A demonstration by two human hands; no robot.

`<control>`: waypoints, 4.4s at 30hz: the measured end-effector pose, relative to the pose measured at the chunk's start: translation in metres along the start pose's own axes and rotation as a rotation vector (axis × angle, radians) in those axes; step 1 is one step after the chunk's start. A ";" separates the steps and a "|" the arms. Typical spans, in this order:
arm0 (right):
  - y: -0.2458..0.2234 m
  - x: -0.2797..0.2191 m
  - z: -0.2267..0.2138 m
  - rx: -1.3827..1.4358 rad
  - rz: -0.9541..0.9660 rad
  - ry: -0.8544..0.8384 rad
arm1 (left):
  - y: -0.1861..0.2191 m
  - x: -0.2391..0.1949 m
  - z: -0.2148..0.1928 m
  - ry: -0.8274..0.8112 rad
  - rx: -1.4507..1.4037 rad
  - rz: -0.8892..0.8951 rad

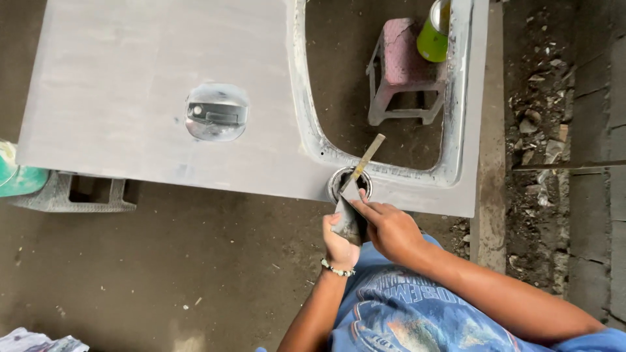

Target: The person uses a putty knife to scoop a grey substance from a can and applies it to the edges of a white car door. They then use a sanding block to smooth the applied substance along the door's frame and edges.

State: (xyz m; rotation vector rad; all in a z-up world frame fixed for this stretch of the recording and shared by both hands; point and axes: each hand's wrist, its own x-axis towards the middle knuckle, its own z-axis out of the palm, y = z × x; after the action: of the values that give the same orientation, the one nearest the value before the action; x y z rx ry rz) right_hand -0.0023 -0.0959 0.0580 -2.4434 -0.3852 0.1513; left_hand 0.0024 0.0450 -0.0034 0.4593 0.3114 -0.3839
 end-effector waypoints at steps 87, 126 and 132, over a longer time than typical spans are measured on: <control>-0.004 0.004 0.012 0.133 0.100 -0.009 | -0.027 -0.020 -0.077 0.030 0.016 0.057; -0.008 0.000 0.015 -0.086 -0.063 0.047 | 0.011 -0.020 0.009 0.092 0.073 0.196; 0.000 -0.016 0.010 0.008 -0.173 -0.103 | 0.034 -0.009 -0.008 0.036 -0.039 0.188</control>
State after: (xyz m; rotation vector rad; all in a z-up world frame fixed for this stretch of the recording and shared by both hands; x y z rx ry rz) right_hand -0.0196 -0.0953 0.0501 -2.3875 -0.6379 0.2043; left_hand 0.0072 0.0799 0.0059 0.4539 0.3077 -0.1861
